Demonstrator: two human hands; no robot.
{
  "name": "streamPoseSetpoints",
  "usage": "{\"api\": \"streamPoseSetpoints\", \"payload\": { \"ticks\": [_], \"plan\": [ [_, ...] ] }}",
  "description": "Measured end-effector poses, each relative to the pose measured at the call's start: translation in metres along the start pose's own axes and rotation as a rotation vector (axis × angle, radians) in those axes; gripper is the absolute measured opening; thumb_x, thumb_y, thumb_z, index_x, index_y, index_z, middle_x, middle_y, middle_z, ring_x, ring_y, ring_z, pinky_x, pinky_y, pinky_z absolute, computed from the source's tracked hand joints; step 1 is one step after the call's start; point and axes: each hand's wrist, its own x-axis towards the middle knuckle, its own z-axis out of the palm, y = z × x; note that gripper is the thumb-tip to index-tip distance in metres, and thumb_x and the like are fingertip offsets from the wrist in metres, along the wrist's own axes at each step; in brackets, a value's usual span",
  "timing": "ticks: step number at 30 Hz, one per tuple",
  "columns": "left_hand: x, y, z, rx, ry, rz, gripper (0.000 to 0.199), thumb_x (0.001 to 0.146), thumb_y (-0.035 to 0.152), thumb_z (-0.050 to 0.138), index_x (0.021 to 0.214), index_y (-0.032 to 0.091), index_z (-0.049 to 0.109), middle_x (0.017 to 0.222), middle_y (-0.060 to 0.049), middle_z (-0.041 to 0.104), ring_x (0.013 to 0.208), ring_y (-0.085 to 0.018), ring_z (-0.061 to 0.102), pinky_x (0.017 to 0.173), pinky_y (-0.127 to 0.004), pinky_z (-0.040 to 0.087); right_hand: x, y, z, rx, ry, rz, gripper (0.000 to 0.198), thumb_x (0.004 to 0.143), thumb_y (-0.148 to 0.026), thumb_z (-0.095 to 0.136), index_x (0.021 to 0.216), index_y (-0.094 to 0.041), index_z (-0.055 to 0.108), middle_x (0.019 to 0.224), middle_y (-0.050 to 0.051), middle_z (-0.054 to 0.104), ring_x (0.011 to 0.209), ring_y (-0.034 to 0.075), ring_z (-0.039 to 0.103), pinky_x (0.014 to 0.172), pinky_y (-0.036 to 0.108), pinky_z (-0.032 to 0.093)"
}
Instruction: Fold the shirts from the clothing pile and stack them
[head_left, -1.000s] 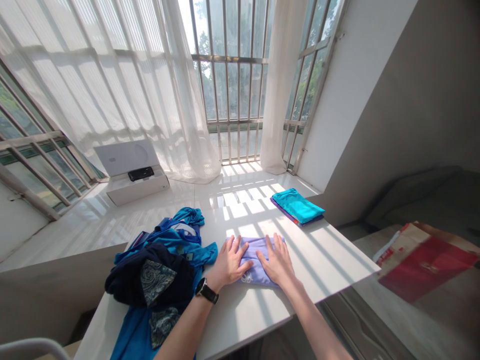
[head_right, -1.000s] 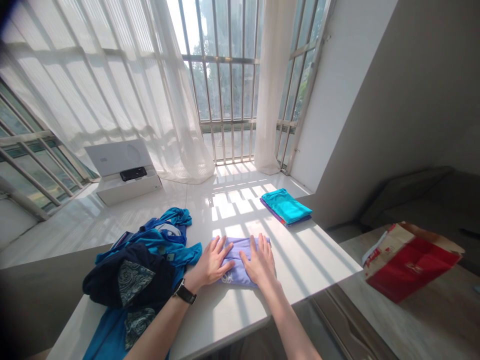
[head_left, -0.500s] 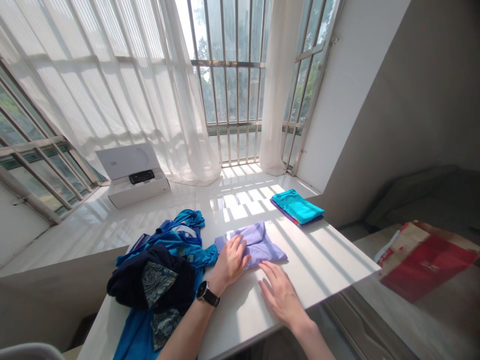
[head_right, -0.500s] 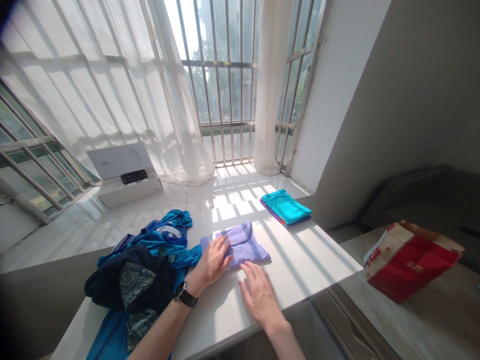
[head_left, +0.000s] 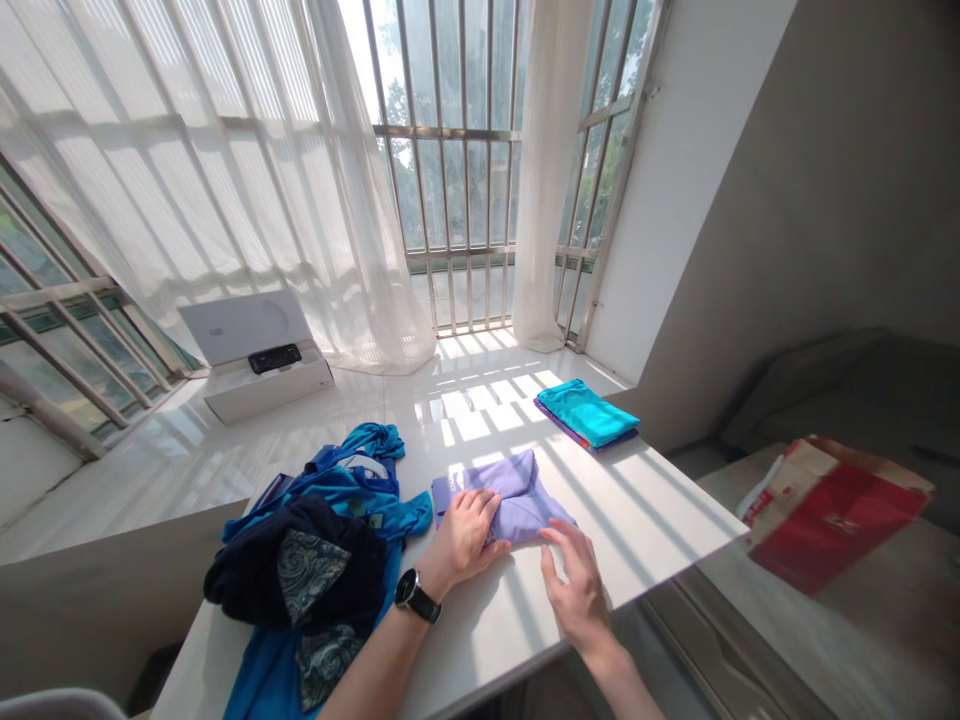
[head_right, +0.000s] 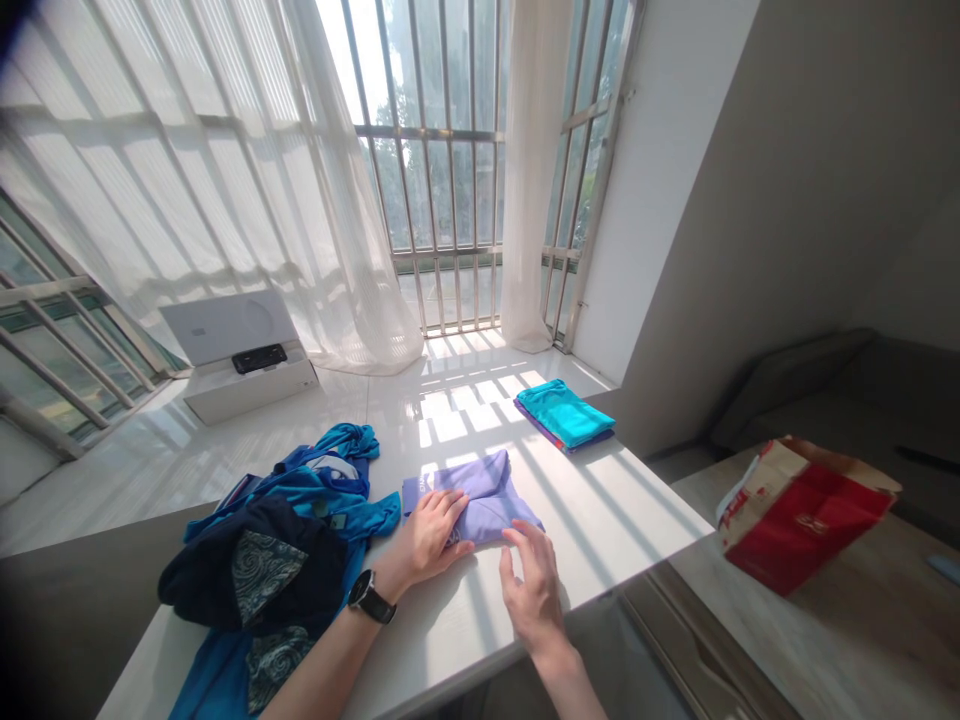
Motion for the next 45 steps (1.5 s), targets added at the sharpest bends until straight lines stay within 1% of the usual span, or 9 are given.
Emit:
{"api": "streamPoseSetpoints", "payload": {
  "ticks": [3,6,14,21,27,33,37,42,45],
  "plan": [
    [0.0,0.004,-0.005,-0.052,-0.018,0.035,0.058,0.093,0.052,0.064,0.142,0.023,0.051,0.146,-0.014,0.058,0.133,-0.033,0.053,0.114,-0.052,0.039,0.002,0.002,-0.001,-0.082,0.016,0.042,0.026,0.097,-0.033,0.056,0.118,-0.023,0.067,0.128,0.014,0.066,0.124,0.031,0.059,0.103,0.052,0.052],
    [0.0,0.004,-0.009,-0.103,-0.014,0.059,0.045,0.099,0.047,0.057,0.138,0.025,0.053,0.142,-0.011,0.06,0.13,-0.03,0.055,0.113,-0.051,0.041,0.014,0.009,-0.009,-0.137,-0.044,0.211,0.042,0.096,-0.042,0.053,0.13,-0.019,0.062,0.131,0.017,0.065,0.125,0.034,0.059,0.104,0.053,0.049],
    [0.001,-0.007,-0.007,-0.141,0.011,0.072,0.035,0.091,0.038,0.071,0.122,0.023,0.065,0.127,-0.01,0.065,0.114,-0.029,0.06,0.1,-0.046,0.047,0.047,0.027,-0.04,0.048,-0.411,0.486,0.04,0.076,-0.04,0.064,0.112,-0.023,0.071,0.082,0.004,0.071,0.076,0.023,0.066,0.076,0.035,0.053],
    [0.001,-0.009,-0.003,-0.172,-0.005,0.055,0.044,0.087,0.038,0.076,0.125,0.022,0.063,0.122,-0.011,0.066,0.11,-0.031,0.06,0.096,-0.047,0.047,0.04,0.022,-0.044,0.296,-0.449,0.488,0.051,0.077,-0.044,0.067,0.122,-0.019,0.065,0.09,0.004,0.073,0.057,0.014,0.054,0.059,0.03,0.05],
    [0.0,-0.012,0.0,-0.194,0.001,0.049,0.05,0.085,0.04,0.077,0.128,0.022,0.061,0.121,-0.011,0.067,0.109,-0.032,0.061,0.094,-0.046,0.047,0.063,0.012,-0.033,0.32,-0.492,0.46,0.036,0.081,-0.049,0.065,0.1,-0.021,0.076,0.074,0.003,0.071,0.069,0.019,0.064,0.067,0.031,0.053],
    [0.0,-0.013,-0.007,-0.217,-0.009,0.043,0.049,0.086,0.046,0.075,0.127,0.022,0.062,0.118,-0.011,0.068,0.106,-0.032,0.061,0.093,-0.046,0.046,0.071,0.022,-0.02,0.525,-0.451,0.599,0.049,0.07,-0.051,0.075,0.106,-0.016,0.078,0.105,0.013,0.079,0.094,0.029,0.074,0.082,0.039,0.058],
    [0.0,-0.012,-0.011,-0.193,-0.038,-0.006,0.048,0.086,0.05,0.073,0.124,0.021,0.064,0.109,-0.011,0.068,0.102,-0.031,0.062,0.09,-0.044,0.047,0.067,0.029,-0.02,0.425,-0.371,0.622,0.052,0.075,-0.055,0.071,0.11,-0.018,0.08,0.117,0.014,0.077,0.113,0.034,0.07,0.09,0.042,0.057],
    [-0.002,-0.018,-0.015,-0.14,-0.004,-0.076,0.024,0.099,0.041,0.057,0.108,0.021,0.068,0.099,-0.008,0.069,0.094,-0.026,0.063,0.085,-0.038,0.047,0.063,0.029,-0.02,0.24,-0.406,0.568,0.046,0.083,-0.054,0.061,0.106,-0.019,0.081,0.105,0.011,0.08,0.077,0.026,0.073,0.076,0.039,0.058],
    [-0.003,-0.025,-0.024,-0.131,0.015,-0.118,0.023,0.101,0.036,0.053,0.096,0.02,0.068,0.093,-0.008,0.069,0.088,-0.024,0.064,0.079,-0.035,0.046,0.063,0.027,-0.015,0.164,-0.372,0.447,0.036,0.085,-0.045,0.06,0.101,-0.021,0.08,0.104,0.01,0.08,0.082,0.025,0.072,0.083,0.039,0.057]
  ]
}}
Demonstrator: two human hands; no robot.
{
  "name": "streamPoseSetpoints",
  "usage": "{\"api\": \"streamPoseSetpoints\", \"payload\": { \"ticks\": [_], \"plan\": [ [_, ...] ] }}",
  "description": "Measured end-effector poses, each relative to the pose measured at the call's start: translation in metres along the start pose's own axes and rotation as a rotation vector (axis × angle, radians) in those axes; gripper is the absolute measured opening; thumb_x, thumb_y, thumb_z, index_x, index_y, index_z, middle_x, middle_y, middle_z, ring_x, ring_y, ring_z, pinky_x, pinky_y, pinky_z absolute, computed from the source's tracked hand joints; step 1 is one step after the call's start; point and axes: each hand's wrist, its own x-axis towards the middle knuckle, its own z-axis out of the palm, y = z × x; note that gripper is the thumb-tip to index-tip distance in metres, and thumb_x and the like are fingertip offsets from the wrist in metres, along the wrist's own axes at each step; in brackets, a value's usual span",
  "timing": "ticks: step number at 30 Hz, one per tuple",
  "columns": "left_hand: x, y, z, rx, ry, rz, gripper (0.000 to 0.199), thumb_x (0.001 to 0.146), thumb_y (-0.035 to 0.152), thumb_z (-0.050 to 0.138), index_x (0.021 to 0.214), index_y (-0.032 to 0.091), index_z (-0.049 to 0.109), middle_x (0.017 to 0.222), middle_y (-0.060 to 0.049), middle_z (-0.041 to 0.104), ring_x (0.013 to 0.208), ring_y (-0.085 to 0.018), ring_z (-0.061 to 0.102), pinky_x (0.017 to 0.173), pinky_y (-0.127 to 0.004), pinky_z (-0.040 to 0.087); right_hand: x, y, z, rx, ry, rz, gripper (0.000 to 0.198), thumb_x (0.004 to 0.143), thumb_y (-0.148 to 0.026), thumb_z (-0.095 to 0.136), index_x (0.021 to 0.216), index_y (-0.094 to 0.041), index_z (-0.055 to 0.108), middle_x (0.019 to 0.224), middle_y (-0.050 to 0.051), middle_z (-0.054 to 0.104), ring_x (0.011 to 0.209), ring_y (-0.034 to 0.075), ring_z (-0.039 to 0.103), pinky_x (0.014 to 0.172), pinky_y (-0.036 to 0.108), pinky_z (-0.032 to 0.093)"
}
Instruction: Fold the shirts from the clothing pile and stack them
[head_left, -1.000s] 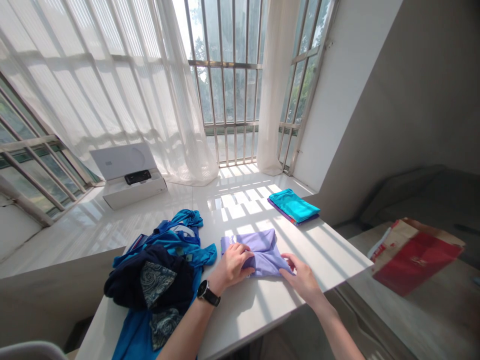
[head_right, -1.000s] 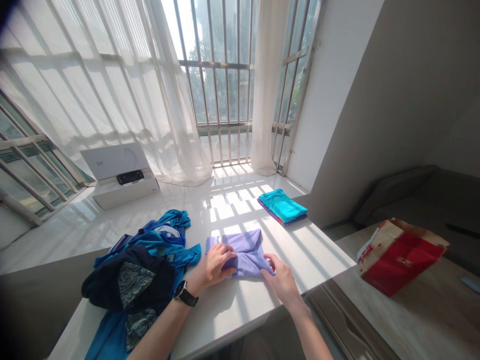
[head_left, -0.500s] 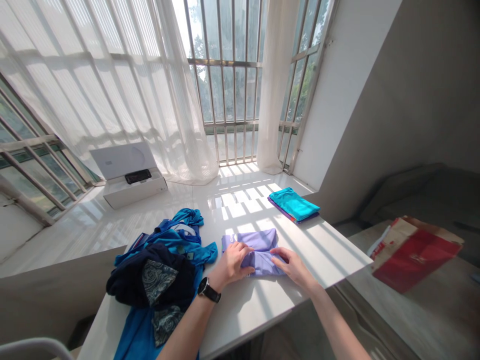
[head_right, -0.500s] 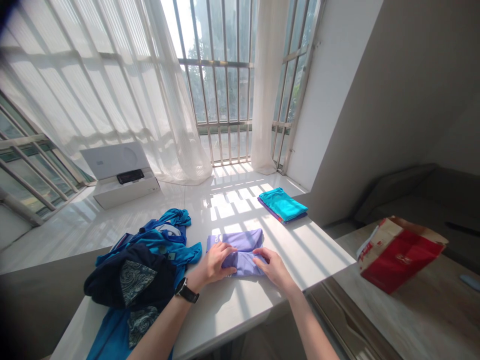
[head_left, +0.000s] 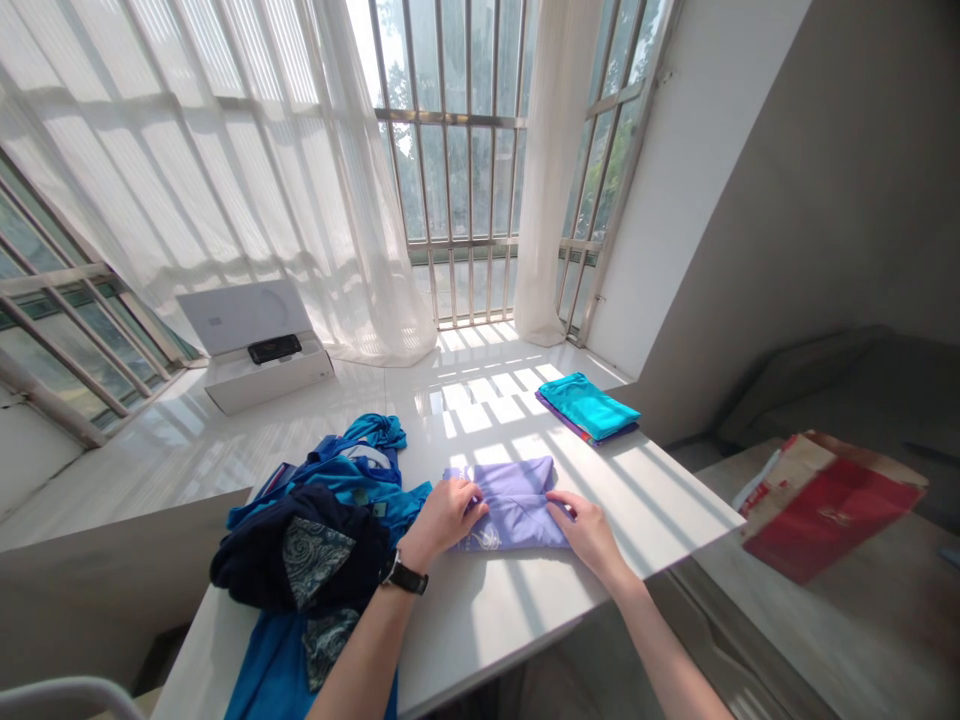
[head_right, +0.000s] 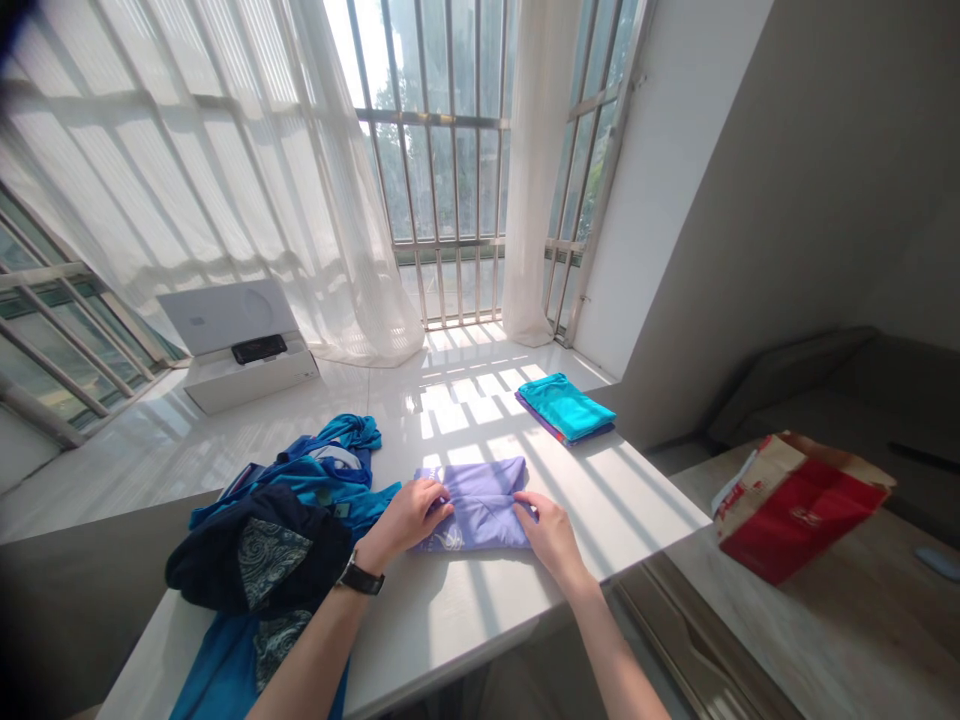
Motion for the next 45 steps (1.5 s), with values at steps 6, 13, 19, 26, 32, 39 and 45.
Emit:
{"api": "streamPoseSetpoints", "payload": {
  "ticks": [6,13,19,26,32,39,45],
  "plan": [
    [0.001,-0.004,-0.013,-0.03,-0.026,-0.064,0.029,0.102,0.035,0.054,0.079,0.02,0.064,0.078,-0.004,0.067,0.074,-0.02,0.062,0.068,-0.03,0.041,0.001,-0.001,0.008,-0.158,0.041,-0.143,0.033,0.091,-0.044,0.057,0.11,-0.024,0.075,0.104,0.009,0.075,0.092,0.026,0.072,0.083,0.037,0.056],
    [0.0,-0.004,-0.011,0.034,-0.04,-0.083,0.025,0.099,0.03,0.057,0.077,0.019,0.061,0.08,-0.006,0.067,0.078,-0.021,0.063,0.068,-0.03,0.04,0.006,-0.007,0.007,-0.095,0.05,-0.218,0.034,0.094,-0.052,0.053,0.08,-0.024,0.067,0.087,0.007,0.071,0.082,0.024,0.069,0.077,0.034,0.054],
    [-0.002,-0.01,-0.024,-0.026,-0.074,-0.184,0.033,0.101,0.035,0.05,0.073,0.02,0.059,0.072,-0.003,0.064,0.068,-0.019,0.058,0.061,-0.028,0.031,0.01,-0.009,0.005,-0.037,-0.031,-0.096,0.027,0.087,-0.05,0.058,0.082,-0.025,0.068,0.08,0.005,0.075,0.069,0.021,0.066,0.07,0.032,0.052],
    [-0.01,-0.033,-0.032,-0.235,-0.126,-0.211,0.03,0.091,0.041,0.058,0.079,0.017,0.071,0.072,-0.003,0.068,0.069,-0.018,0.057,0.064,-0.026,0.037,0.014,-0.008,0.005,-0.01,-0.112,-0.069,0.027,0.084,-0.048,0.059,0.082,-0.024,0.073,0.088,0.006,0.078,0.084,0.025,0.072,0.081,0.035,0.053],
    [-0.013,-0.036,-0.033,-0.261,-0.17,-0.261,0.035,0.082,0.05,0.064,0.076,0.016,0.072,0.075,-0.003,0.067,0.07,-0.018,0.055,0.063,-0.026,0.039,0.014,-0.007,0.005,-0.054,-0.11,-0.104,0.029,0.084,-0.049,0.06,0.072,-0.023,0.068,0.076,0.005,0.074,0.074,0.023,0.069,0.073,0.032,0.051],
    [-0.014,-0.039,-0.035,-0.298,-0.181,-0.28,0.034,0.084,0.048,0.057,0.074,0.017,0.065,0.07,-0.001,0.064,0.069,-0.017,0.054,0.063,-0.027,0.038,0.013,-0.005,0.005,-0.057,-0.118,-0.109,0.027,0.081,-0.048,0.061,0.07,-0.023,0.063,0.072,0.003,0.07,0.07,0.021,0.066,0.07,0.031,0.049],
    [-0.014,-0.037,-0.037,-0.4,-0.176,-0.293,0.031,0.081,0.048,0.06,0.073,0.018,0.059,0.066,0.001,0.06,0.065,-0.015,0.051,0.061,-0.026,0.039,0.012,-0.006,0.008,-0.059,-0.103,-0.093,0.025,0.081,-0.047,0.063,0.071,-0.024,0.064,0.075,0.003,0.072,0.072,0.022,0.067,0.072,0.032,0.049]
  ]
}}
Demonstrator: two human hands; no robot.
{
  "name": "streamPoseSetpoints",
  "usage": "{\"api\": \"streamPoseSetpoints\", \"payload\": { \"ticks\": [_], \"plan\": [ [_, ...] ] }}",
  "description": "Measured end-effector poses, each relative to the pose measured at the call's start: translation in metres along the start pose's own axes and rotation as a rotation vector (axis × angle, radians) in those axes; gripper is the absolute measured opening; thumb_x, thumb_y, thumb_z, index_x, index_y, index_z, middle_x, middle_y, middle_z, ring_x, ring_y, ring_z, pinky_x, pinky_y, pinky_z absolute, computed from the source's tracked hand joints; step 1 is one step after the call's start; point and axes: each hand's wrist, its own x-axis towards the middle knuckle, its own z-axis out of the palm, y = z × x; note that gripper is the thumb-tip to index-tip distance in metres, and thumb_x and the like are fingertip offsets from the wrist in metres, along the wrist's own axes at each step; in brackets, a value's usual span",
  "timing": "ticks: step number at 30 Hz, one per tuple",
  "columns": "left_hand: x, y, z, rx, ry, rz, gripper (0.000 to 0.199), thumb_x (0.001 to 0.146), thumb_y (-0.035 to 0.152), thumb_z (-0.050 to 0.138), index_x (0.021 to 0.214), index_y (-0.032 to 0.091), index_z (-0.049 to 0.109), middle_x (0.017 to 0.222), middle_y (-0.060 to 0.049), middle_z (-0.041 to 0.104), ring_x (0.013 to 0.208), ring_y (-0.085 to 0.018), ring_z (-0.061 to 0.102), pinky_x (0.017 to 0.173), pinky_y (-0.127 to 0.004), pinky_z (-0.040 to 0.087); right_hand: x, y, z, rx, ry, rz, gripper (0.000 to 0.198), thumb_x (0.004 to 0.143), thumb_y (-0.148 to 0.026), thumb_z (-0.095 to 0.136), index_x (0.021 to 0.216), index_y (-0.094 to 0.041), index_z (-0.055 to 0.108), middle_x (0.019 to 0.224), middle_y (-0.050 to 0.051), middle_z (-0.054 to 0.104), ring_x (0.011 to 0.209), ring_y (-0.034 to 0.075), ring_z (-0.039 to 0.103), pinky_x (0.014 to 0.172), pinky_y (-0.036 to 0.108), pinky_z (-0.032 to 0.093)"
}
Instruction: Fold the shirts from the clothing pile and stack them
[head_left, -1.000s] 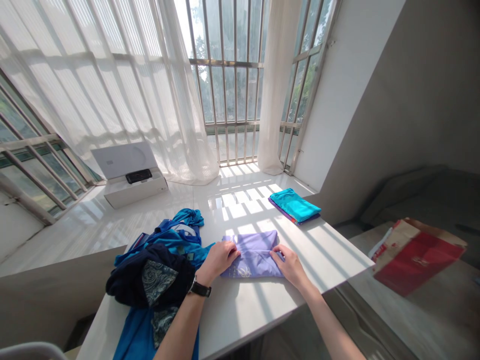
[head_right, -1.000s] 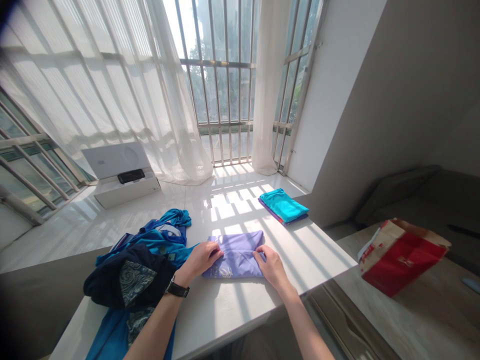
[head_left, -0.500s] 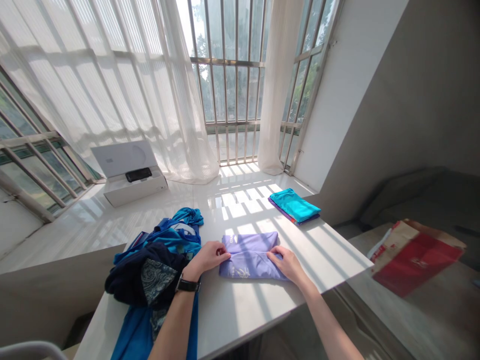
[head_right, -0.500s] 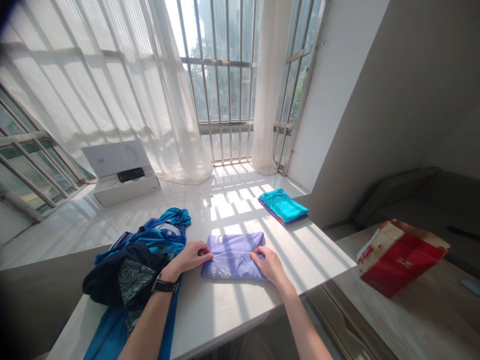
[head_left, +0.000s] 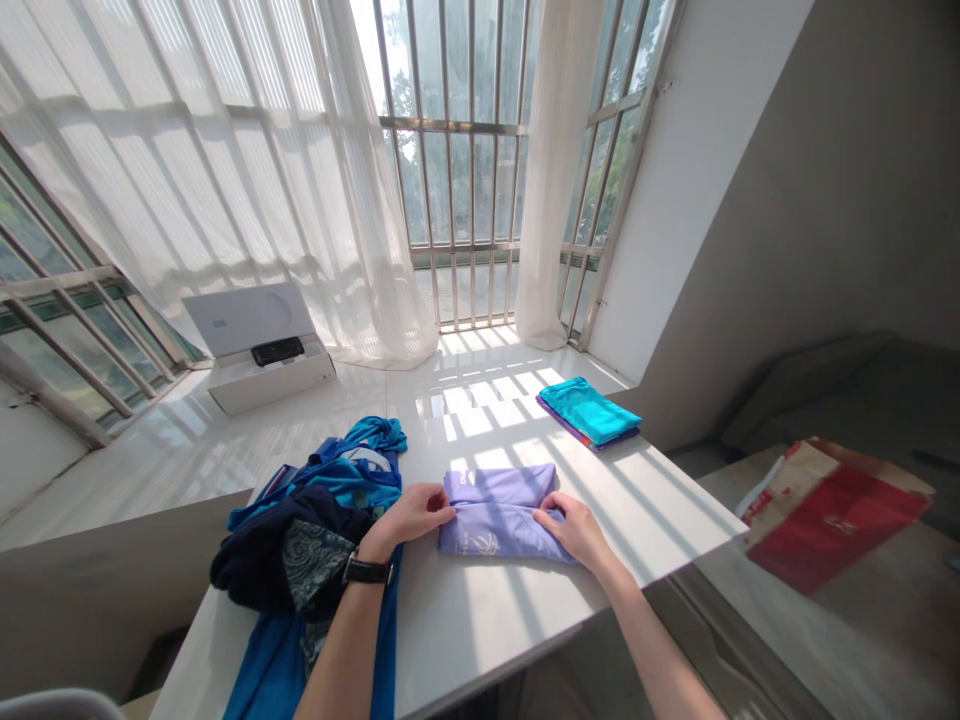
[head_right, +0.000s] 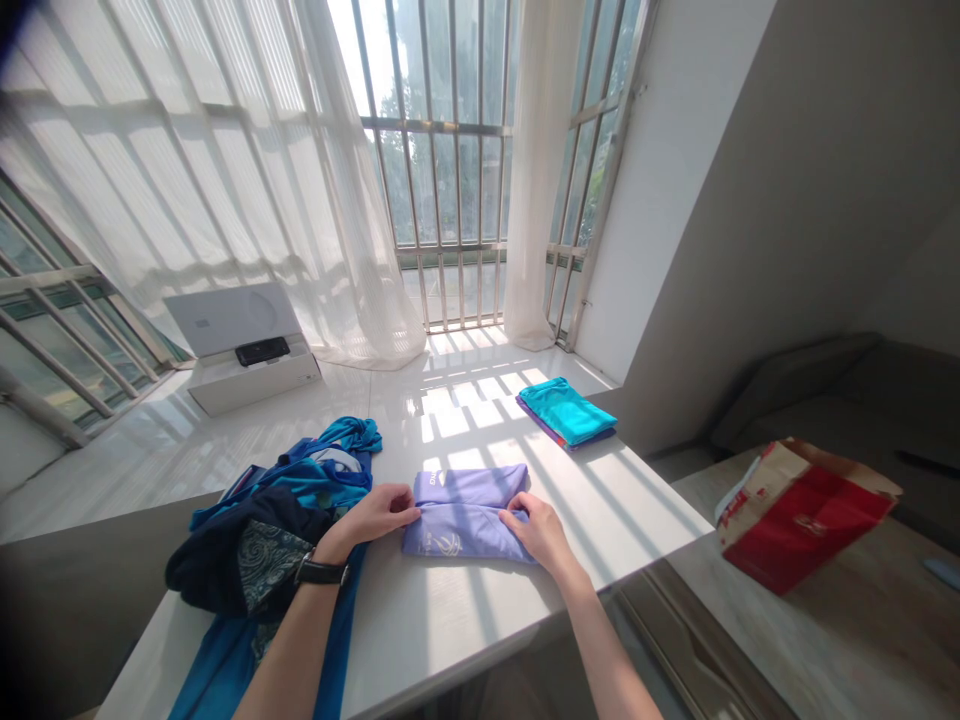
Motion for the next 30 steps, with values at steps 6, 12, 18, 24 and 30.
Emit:
{"api": "streamPoseSetpoints", "payload": {
  "ticks": [6,12,18,24,30],
  "plan": [
    [-0.001,-0.003,0.002,-0.047,-0.032,-0.022,0.03,0.073,0.041,0.068,0.091,0.017,0.065,0.074,0.001,0.062,0.07,-0.017,0.055,0.064,-0.026,0.043,-0.001,0.001,0.002,0.0,-0.005,-0.002,0.024,0.084,-0.046,0.063,0.076,-0.024,0.065,0.079,0.005,0.074,0.077,0.024,0.069,0.076,0.034,0.051],
    [-0.002,-0.003,0.002,-0.044,-0.083,0.052,0.024,0.08,0.037,0.059,0.093,0.018,0.062,0.076,0.002,0.056,0.071,-0.016,0.05,0.068,-0.027,0.041,0.001,0.003,0.002,-0.003,-0.037,-0.002,0.027,0.083,-0.049,0.063,0.085,-0.023,0.069,0.088,0.007,0.076,0.084,0.025,0.071,0.081,0.036,0.052],
    [-0.001,-0.005,0.001,-0.058,-0.087,0.056,0.021,0.083,0.038,0.056,0.092,0.019,0.058,0.079,0.002,0.055,0.072,-0.016,0.05,0.07,-0.028,0.043,0.002,0.001,-0.005,-0.036,-0.098,-0.013,0.029,0.084,-0.051,0.06,0.08,-0.023,0.067,0.085,0.006,0.074,0.082,0.025,0.069,0.079,0.035,0.05],
    [0.003,-0.018,0.008,-0.117,-0.064,-0.018,0.025,0.08,0.042,0.057,0.091,0.02,0.053,0.089,0.0,0.059,0.063,-0.014,0.055,0.06,-0.027,0.045,0.006,-0.002,-0.01,-0.041,-0.106,0.014,0.03,0.084,-0.05,0.059,0.071,-0.024,0.061,0.074,0.003,0.069,0.072,0.021,0.063,0.069,0.032,0.046],
    [0.006,-0.023,0.012,-0.006,0.036,-0.02,0.022,0.08,0.042,0.058,0.085,0.021,0.054,0.076,0.001,0.06,0.061,-0.016,0.057,0.058,-0.026,0.044,0.009,-0.002,-0.006,-0.05,-0.088,0.032,0.028,0.083,-0.05,0.062,0.07,-0.024,0.061,0.073,0.002,0.07,0.071,0.021,0.064,0.067,0.031,0.045]
  ]
}}
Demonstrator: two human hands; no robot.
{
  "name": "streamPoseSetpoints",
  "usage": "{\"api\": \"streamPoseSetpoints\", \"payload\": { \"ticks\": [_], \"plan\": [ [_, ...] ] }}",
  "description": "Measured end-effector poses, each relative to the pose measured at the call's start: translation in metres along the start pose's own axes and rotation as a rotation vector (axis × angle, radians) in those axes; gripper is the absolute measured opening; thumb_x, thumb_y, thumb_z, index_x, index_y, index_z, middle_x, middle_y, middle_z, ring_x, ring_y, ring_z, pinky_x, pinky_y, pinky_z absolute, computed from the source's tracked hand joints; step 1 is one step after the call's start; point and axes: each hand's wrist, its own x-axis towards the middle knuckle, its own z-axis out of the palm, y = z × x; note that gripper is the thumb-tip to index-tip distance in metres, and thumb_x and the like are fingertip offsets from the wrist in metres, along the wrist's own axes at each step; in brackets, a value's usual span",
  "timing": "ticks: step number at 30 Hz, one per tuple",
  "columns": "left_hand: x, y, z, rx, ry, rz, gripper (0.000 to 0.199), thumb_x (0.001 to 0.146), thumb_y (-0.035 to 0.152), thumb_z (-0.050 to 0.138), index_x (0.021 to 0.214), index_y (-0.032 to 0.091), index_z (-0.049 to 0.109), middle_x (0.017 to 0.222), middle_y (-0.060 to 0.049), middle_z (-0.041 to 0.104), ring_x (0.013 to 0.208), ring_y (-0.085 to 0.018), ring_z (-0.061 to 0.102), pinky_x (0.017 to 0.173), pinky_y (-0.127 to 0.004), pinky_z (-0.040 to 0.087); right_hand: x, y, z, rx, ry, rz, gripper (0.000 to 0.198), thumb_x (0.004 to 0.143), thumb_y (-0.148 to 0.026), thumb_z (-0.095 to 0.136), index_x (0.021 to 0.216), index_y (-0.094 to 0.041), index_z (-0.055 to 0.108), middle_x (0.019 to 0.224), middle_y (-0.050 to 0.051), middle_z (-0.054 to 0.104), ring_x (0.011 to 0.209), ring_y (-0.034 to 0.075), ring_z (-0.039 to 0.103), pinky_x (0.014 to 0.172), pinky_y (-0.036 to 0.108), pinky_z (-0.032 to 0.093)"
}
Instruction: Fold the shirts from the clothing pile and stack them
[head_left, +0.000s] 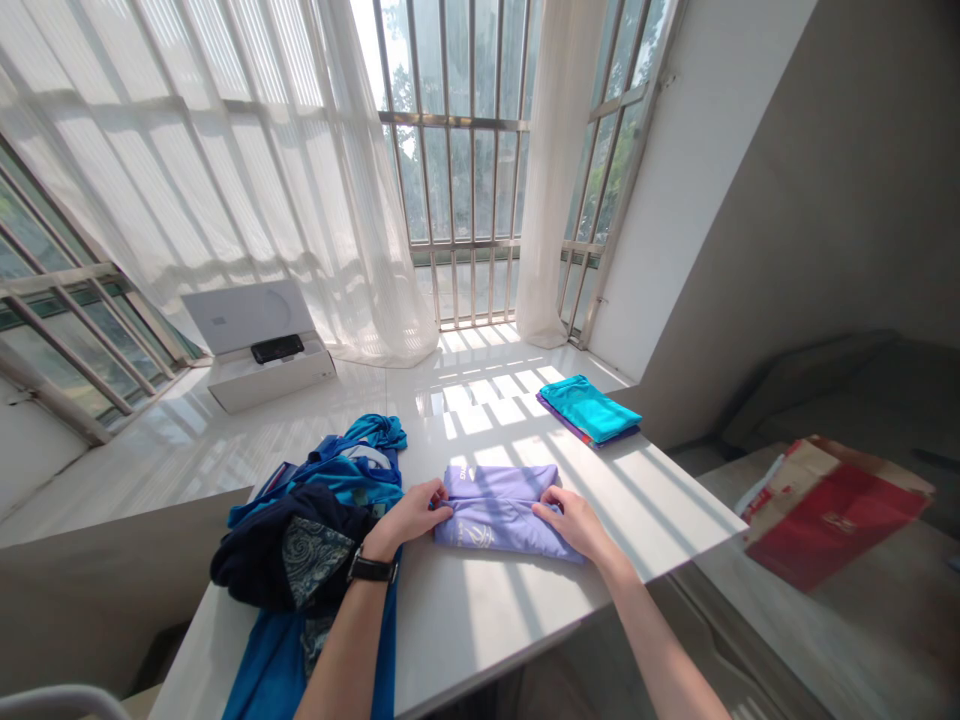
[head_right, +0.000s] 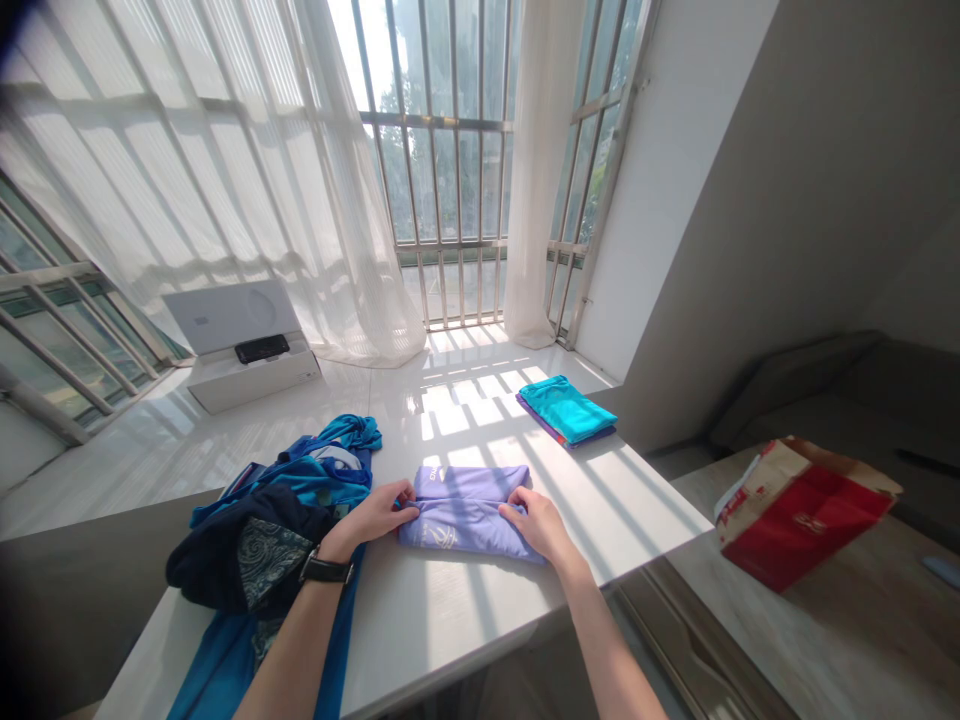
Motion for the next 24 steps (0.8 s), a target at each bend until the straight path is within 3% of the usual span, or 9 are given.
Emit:
{"api": "streamPoseSetpoints", "payload": {
  "ticks": [5,12,16,20,24],
  "plan": [
    [-0.002,0.01,0.0,0.063,0.033,-0.045,0.022,0.092,0.039,0.049,0.079,0.021,0.054,0.062,0.001,0.06,0.057,-0.018,0.061,0.058,-0.027,0.042,-0.004,0.004,0.006,0.009,0.028,-0.019,0.024,0.086,-0.046,0.057,0.079,-0.025,0.066,0.081,0.003,0.073,0.076,0.023,0.067,0.072,0.032,0.047],
    [0.001,0.02,0.001,0.304,0.207,0.024,0.014,0.095,0.028,0.052,0.087,0.02,0.061,0.087,-0.005,0.07,0.08,-0.021,0.065,0.07,-0.029,0.042,-0.008,0.009,0.008,0.015,0.066,-0.1,0.023,0.085,-0.04,0.054,0.079,-0.023,0.07,0.083,0.006,0.073,0.076,0.022,0.066,0.074,0.033,0.05],
    [0.005,0.033,0.019,0.305,0.378,0.212,0.014,0.1,0.027,0.049,0.097,0.022,0.062,0.096,-0.004,0.067,0.081,-0.018,0.063,0.072,-0.028,0.045,-0.006,0.008,0.01,0.001,0.083,-0.089,0.024,0.084,-0.04,0.055,0.079,-0.023,0.07,0.083,0.006,0.073,0.077,0.023,0.067,0.075,0.034,0.051],
    [0.01,0.042,0.047,0.42,0.295,0.388,0.018,0.102,0.025,0.048,0.095,0.021,0.063,0.092,-0.005,0.065,0.085,-0.02,0.062,0.074,-0.03,0.046,-0.009,0.01,0.011,0.0,0.139,-0.087,0.021,0.084,-0.038,0.057,0.083,-0.022,0.069,0.084,0.007,0.072,0.077,0.023,0.068,0.077,0.036,0.054],
    [0.015,0.04,0.062,0.483,0.236,0.36,0.019,0.102,0.024,0.049,0.092,0.021,0.065,0.092,-0.006,0.066,0.086,-0.022,0.061,0.076,-0.033,0.046,-0.018,0.001,0.01,-0.084,0.277,-0.133,0.02,0.088,-0.032,0.053,0.095,-0.023,0.069,0.097,0.009,0.072,0.09,0.026,0.068,0.084,0.041,0.056]
  ]
}}
